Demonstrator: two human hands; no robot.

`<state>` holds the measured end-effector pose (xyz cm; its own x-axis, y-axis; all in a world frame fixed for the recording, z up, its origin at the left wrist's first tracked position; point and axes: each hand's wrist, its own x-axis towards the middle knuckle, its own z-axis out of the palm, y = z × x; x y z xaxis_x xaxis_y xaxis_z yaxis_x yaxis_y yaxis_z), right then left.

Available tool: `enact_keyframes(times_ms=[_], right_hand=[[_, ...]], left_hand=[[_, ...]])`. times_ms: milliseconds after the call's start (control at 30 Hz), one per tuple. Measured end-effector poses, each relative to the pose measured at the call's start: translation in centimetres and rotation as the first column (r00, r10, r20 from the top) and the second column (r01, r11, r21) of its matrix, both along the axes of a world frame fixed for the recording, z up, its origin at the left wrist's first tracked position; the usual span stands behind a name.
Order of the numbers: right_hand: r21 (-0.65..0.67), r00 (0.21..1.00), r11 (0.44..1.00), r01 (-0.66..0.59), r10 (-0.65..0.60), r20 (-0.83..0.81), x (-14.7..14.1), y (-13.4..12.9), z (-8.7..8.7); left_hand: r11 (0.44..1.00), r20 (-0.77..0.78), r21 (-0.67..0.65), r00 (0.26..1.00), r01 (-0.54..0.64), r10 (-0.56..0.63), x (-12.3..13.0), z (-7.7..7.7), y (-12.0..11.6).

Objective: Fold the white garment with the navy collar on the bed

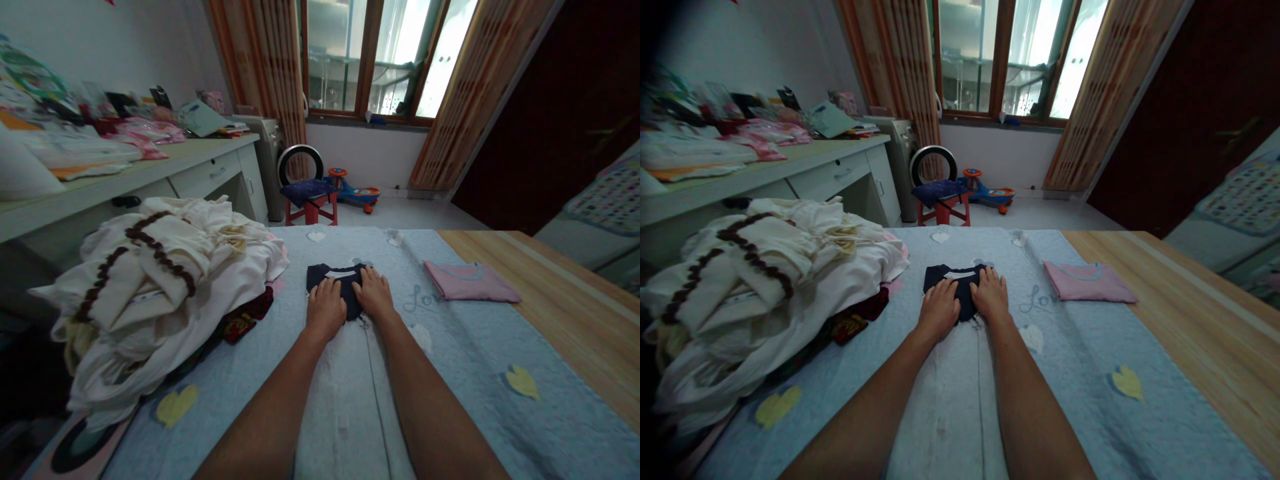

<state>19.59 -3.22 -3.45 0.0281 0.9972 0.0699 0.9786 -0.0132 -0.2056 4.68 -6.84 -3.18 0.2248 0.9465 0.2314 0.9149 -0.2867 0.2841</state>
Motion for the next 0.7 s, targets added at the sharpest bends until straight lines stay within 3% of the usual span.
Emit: enact_keyframes(times_ms=[367, 500, 633, 700], right_hand=[[0.048, 0.998, 0.997, 0.060, -0.061, 0.024, -0.4, -0.2, -0.2], [0.129, 0.997, 0.989, 0.075, -0.074, -0.010, -0.1, -0.3, -0.3], [0.269, 0.994, 0.963, -0.003, 0.031, -0.101, 0.6, -0.5, 0.4], [0.280, 0.985, 0.956, -0.084, 0.123, -0.125, 0.7, -0.5, 0.8]], left_hand=[[1.000, 0.050, -0.002, 0.999, 0.004, -0.004, -0.1, 0.0, 0.0], [1.000, 0.047, 0.011, 0.999, 0.003, -0.004, -0.1, -0.1, 0.0], [1.000, 0.055, 0.015, 0.998, 0.010, -0.011, -0.1, 0.0, 0.0], [1.000, 0.073, 0.007, 0.997, 0.014, -0.014, -0.2, 0.2, 0.1]])
